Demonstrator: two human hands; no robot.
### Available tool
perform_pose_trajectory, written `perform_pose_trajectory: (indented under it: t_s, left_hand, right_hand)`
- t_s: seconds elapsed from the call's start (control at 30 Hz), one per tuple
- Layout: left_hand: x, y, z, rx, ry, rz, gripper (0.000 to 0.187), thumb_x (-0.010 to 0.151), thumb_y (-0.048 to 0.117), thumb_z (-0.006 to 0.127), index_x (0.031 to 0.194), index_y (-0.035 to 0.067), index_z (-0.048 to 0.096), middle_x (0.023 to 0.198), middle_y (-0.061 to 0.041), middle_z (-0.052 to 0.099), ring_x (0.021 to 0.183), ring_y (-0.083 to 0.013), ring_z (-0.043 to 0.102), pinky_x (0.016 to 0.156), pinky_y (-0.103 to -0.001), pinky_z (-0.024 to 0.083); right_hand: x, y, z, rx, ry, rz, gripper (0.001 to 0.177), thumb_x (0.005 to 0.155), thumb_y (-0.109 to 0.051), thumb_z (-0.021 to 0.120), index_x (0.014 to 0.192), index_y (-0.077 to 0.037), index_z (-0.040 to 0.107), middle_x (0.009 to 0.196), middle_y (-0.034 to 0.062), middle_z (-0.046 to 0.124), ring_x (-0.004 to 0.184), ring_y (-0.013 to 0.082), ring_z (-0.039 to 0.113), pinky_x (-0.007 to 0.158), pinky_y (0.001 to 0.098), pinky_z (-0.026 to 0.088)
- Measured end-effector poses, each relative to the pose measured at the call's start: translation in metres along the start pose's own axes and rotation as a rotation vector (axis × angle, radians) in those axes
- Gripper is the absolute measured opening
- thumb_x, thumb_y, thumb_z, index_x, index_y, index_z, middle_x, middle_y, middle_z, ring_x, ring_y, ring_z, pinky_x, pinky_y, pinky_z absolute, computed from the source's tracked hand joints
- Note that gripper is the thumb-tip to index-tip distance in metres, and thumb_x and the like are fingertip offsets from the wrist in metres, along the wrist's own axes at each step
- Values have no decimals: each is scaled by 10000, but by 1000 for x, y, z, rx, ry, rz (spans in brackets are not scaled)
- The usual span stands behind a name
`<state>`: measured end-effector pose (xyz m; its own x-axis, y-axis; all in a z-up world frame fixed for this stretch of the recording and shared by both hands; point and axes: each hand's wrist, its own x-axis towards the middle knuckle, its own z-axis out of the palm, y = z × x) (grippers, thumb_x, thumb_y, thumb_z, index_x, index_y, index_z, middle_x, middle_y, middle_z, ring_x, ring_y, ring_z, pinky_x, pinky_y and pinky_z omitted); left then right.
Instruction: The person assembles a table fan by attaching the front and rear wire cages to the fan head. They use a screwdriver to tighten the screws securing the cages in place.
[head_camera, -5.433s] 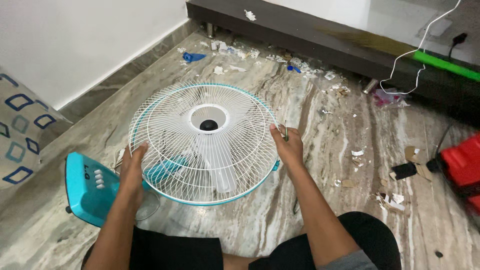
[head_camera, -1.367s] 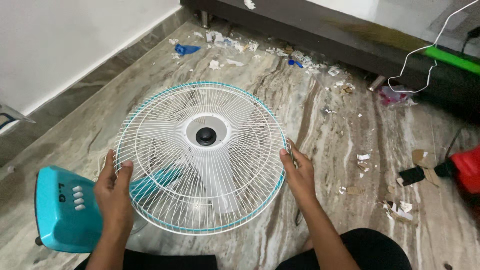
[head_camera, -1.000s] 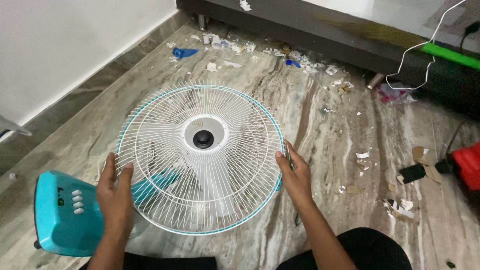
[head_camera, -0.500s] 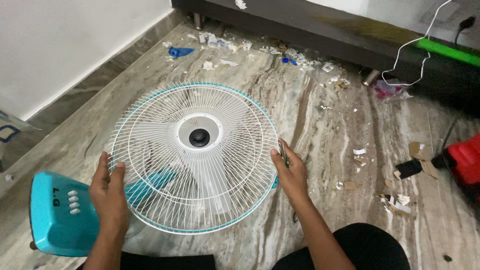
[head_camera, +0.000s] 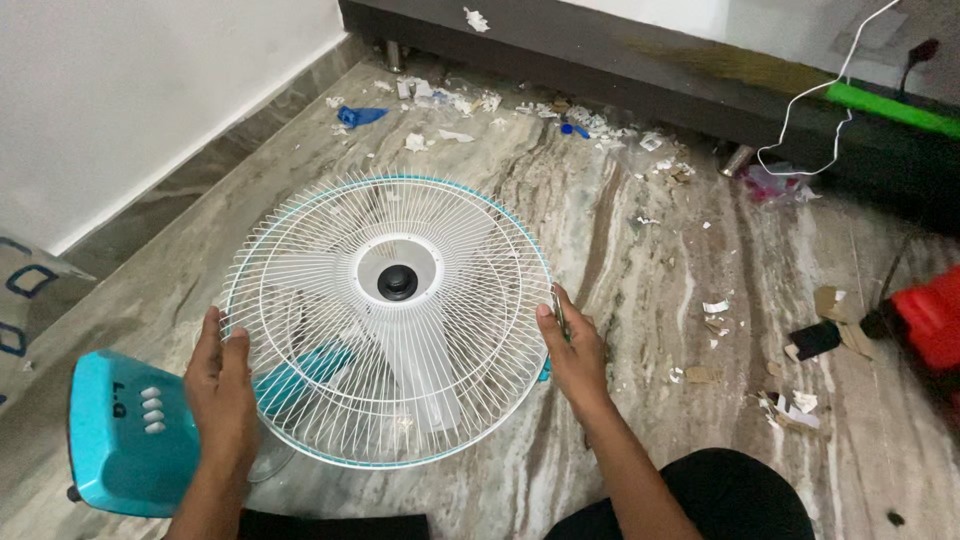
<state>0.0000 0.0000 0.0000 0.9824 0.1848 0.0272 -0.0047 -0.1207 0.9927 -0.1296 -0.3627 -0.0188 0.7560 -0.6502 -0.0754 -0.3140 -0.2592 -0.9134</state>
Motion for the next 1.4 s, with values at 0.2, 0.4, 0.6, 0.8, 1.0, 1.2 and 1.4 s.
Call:
perform_pose_trajectory:
  t_s: [0.2, 0.4, 0.6, 0.8, 1.0, 1.2, 1.4]
  left_hand:
    - [6, -13, 0, -109, -19, 108, 576, 1040, 193, 563, 1562, -3, 422, 1468, -150, 590, 1132, -117, 614, 911, -226, 485]
    - [9, -14, -1, -53, 10, 93, 558, 1042, 242, 540, 1552, 29, 462, 1422, -88, 607, 1030, -70, 603, 826, -225, 484]
    - [17, -18, 0, -65, 20, 100, 573, 1032, 272, 507, 1553, 38, 471, 1400, -68, 622, 955, -91, 560, 752, -249, 463]
    - [14, -20, 0, 3, 4, 103, 576, 1073, 321, 484, 1592, 72, 461, 1363, -159, 623, 998, -151, 569, 790, -308, 475]
    - [8, -16, 0, 61, 27, 57, 578, 1053, 356, 501, 1568, 102, 444, 1467, -160, 575, 1203, -254, 614, 899, -352, 515]
    - [5, -13, 6, 93, 61, 137, 551, 1050, 341, 481, 1538, 85, 487, 1467, -147, 585, 1150, -210, 621, 795, -320, 530]
    - [8, -23, 6, 51, 82, 27, 508, 1104, 271, 492, 1571, 74, 527, 1224, -312, 618, 834, -292, 526, 723, -367, 407]
  right_hand:
    - [2, 7, 4, 69, -12, -174, 740, 960, -616, 522, 1508, -121, 472, 1410, 199, 594, 1315, 286, 572, 1087, 398, 425]
    - [8, 10, 1, -54, -78, -160, 752, 994, -619, 418, 1578, -147, 374, 1482, 191, 553, 1384, 312, 459, 1143, 410, 323]
    - [8, 11, -2, -53, -117, -200, 748, 989, -588, 387, 1591, -146, 357, 1503, 161, 558, 1344, 308, 504, 1139, 392, 352]
    - [6, 6, -3, 103, -139, -294, 736, 1012, -565, 455, 1576, -101, 365, 1548, 165, 519, 1427, 272, 501, 1154, 373, 375]
    - [-2, -2, -6, 95, -158, -81, 742, 966, -557, 448, 1584, -158, 348, 1543, 133, 506, 1399, 256, 497, 1119, 382, 385]
    - [-5, -4, -7, 94, -116, -215, 752, 989, -568, 467, 1575, -106, 372, 1541, 156, 519, 1418, 254, 499, 1135, 365, 381]
    - [-2, 2, -3, 140, -97, -236, 711, 1011, -482, 524, 1564, -59, 382, 1552, 157, 507, 1422, 232, 479, 1140, 347, 353]
